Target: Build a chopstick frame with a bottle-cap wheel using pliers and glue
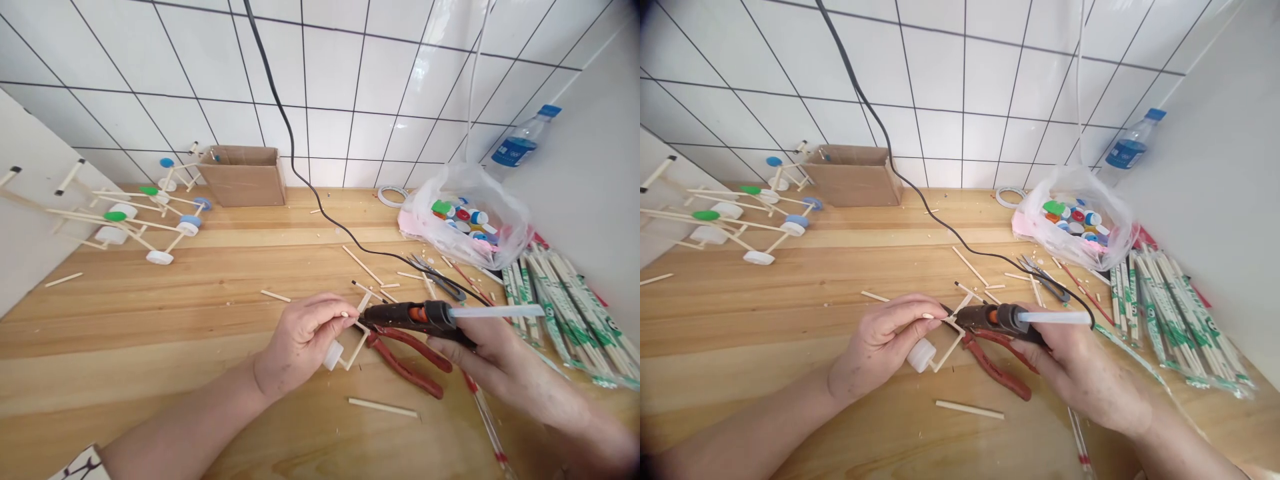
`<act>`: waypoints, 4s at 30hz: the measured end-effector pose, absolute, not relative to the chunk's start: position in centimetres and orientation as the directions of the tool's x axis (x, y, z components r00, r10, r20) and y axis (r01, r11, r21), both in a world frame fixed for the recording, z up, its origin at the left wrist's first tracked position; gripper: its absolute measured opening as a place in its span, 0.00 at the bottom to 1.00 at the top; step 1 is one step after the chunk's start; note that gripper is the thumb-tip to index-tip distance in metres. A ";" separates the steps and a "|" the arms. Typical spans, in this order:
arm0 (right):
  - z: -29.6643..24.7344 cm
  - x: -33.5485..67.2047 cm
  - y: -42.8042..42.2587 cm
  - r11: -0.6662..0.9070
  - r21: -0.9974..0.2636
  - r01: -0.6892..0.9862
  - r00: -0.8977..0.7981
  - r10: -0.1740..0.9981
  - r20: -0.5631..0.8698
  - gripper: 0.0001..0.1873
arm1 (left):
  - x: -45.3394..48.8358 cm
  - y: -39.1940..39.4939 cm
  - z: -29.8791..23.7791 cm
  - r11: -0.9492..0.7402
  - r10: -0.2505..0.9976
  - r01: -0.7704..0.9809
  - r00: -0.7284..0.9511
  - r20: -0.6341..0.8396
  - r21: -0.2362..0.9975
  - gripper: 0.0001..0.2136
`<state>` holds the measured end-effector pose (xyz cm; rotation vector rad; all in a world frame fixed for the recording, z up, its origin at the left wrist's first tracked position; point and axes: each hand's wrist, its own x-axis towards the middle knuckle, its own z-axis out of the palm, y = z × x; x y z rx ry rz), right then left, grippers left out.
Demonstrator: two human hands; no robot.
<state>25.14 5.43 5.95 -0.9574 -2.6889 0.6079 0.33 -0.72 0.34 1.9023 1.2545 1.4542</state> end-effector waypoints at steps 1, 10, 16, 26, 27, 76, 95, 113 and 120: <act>5.9 25.1 5.5 0.693 -0.455 0.560 -0.754 0.653 0.067 0.08 | 0.3 -0.7 0.3 -0.495 0.851 0.395 0.038 0.524 0.774 0.06; 5.3 25.0 6.2 0.556 -0.540 0.631 -0.689 0.722 -0.061 0.14 | 0.4 -0.7 0.5 -0.517 0.835 0.394 0.035 0.550 0.760 0.07; 5.1 24.6 7.6 0.412 -0.763 0.497 -0.734 0.669 -0.117 0.19 | 0.4 -0.7 0.5 -0.513 0.838 0.414 0.052 0.543 0.752 0.06; 5.5 24.6 7.9 0.277 -0.846 0.455 -0.717 0.677 -0.164 0.21 | 0.4 -0.7 0.3 -0.526 0.829 0.420 0.058 0.556 0.740 0.06; 5.6 24.7 7.8 0.275 -0.843 0.462 -0.709 0.686 -0.164 0.22 | 0.4 -0.7 0.3 -0.527 0.828 0.422 0.059 0.557 0.738 0.06; 5.3 25.1 7.4 0.255 -0.840 0.479 -0.674 0.719 -0.166 0.23 | 0.4 -0.7 0.5 -0.517 0.832 0.437 0.053 0.553 0.736 0.07; 4.6 25.2 9.2 -0.021 -0.946 0.323 -0.594 0.774 -0.220 0.18 | 0.4 -0.7 0.7 -0.539 0.816 0.429 0.052 0.576 0.725 0.06; 5.2 19.6 18.9 -0.037 -0.998 0.048 -0.432 0.900 -0.055 0.13 | 0.5 -0.6 0.5 -0.552 0.806 0.440 0.062 0.589 0.709 0.07; 2.4 14.6 17.2 0.161 -0.920 0.356 -0.508 0.860 -0.046 0.07 | 0.4 -0.6 0.4 -0.558 0.803 0.440 0.069 0.593 0.704 0.07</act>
